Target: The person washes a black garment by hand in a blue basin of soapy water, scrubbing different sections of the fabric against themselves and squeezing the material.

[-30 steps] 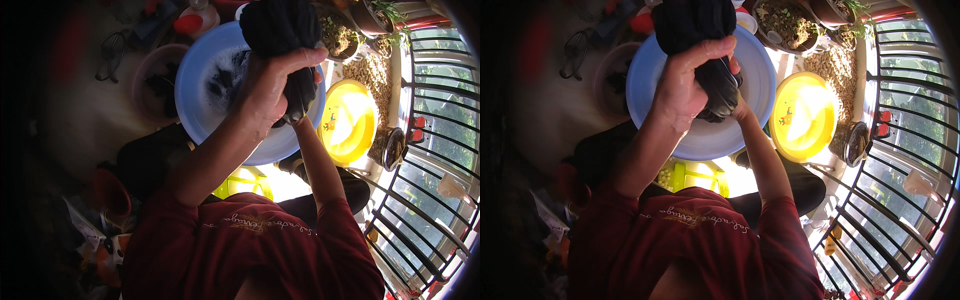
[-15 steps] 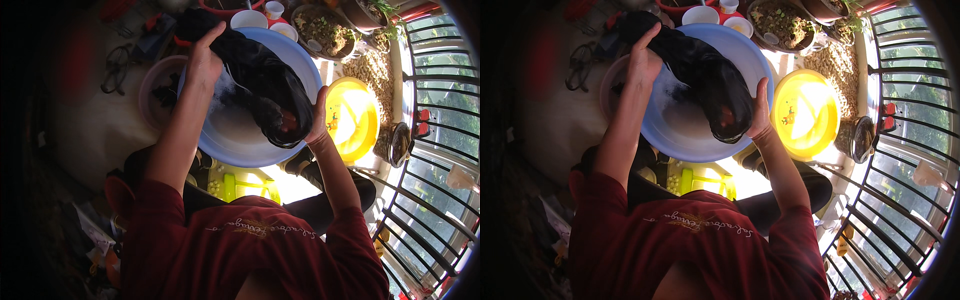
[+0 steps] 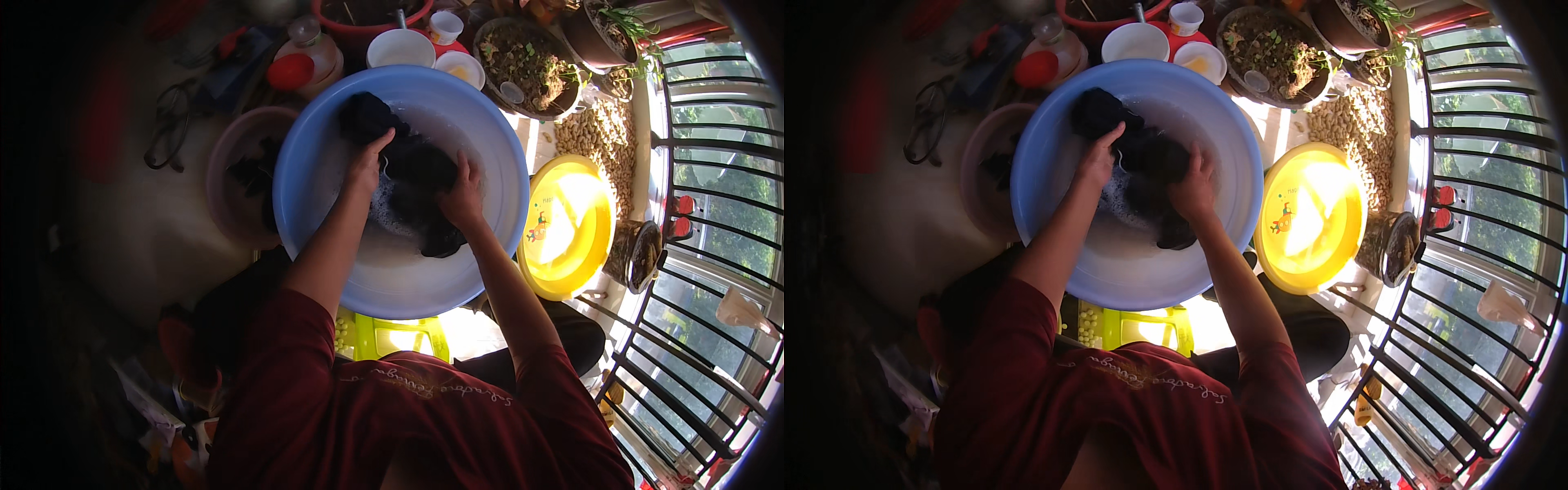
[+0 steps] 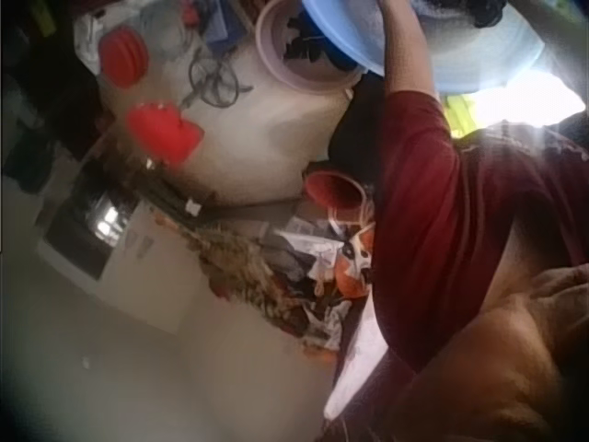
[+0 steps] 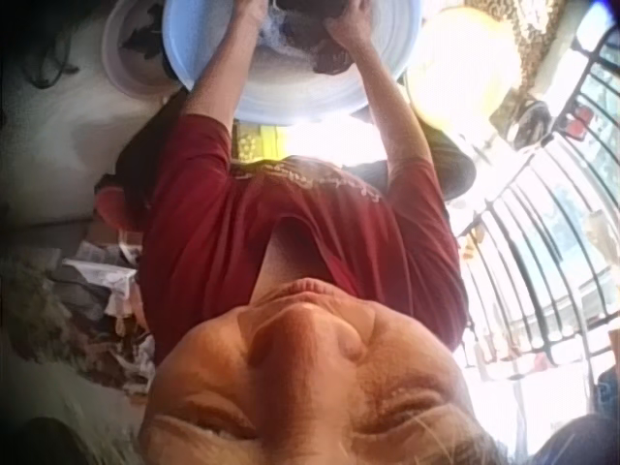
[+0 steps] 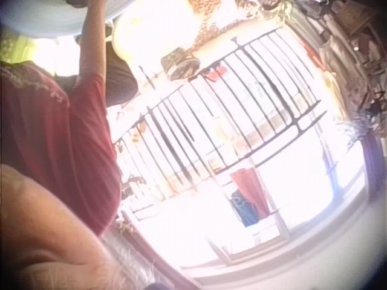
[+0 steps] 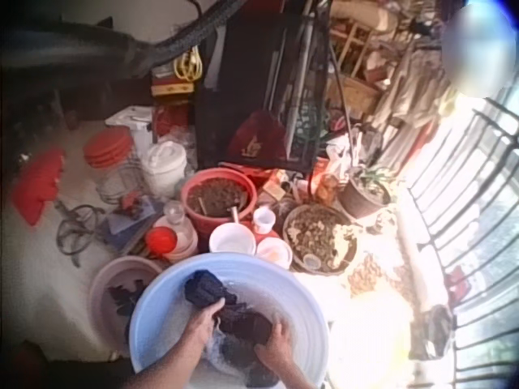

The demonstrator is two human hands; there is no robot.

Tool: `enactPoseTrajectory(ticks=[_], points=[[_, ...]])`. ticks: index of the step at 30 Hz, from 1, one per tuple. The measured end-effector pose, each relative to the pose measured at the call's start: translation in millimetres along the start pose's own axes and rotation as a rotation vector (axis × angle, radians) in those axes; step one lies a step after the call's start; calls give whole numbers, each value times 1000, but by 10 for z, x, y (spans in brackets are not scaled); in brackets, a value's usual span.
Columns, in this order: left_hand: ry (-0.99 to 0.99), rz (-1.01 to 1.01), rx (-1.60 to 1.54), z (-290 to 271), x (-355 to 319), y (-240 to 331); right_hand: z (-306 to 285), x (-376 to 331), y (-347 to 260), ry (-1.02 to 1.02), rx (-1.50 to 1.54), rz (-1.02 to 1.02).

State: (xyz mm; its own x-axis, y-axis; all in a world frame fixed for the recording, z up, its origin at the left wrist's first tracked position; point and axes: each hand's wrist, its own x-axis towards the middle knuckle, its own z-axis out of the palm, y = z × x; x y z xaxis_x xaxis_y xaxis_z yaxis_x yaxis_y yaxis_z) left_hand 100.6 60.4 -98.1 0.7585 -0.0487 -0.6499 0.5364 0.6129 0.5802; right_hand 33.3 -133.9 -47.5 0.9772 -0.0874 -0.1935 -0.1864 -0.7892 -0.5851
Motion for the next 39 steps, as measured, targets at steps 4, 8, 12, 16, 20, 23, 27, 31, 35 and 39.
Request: enactPoseTrajectory(ticks=[4, 8, 12, 16, 20, 23, 27, 31, 35, 39], points=[[228, 560, 625, -44, 27, -348, 160, -93, -291, -232, -266, 18], [259, 516, 626, -76, 130, -368, 509, 220, 19, 53, -4, 88], [332, 55, 209, -85, 188, -334, 166, 298, 11, -17, 500, 64], [-267, -227, -379, 143, -365, -76, -558, -510, -906, -153, 525, -172], [-385, -374, -360, 328, -792, 54, -584, -1108, -1231, -167, 283, -492], [-365, -238, -345, 180, -771, -102, -463, -1088, -1244, -57, 176, -495], [-187, 12, -323, 318, -981, -264, -223, -721, -1060, 112, 171, -403], [-26, 172, -207, 322, -846, -272, -108, -385, -948, 120, 268, -200], [209, 59, -364, 490, -990, -238, -120, 56, -689, 94, 265, 80], [12, 104, -320, 328, -908, -117, -106, 254, -116, 68, 60, 126]])
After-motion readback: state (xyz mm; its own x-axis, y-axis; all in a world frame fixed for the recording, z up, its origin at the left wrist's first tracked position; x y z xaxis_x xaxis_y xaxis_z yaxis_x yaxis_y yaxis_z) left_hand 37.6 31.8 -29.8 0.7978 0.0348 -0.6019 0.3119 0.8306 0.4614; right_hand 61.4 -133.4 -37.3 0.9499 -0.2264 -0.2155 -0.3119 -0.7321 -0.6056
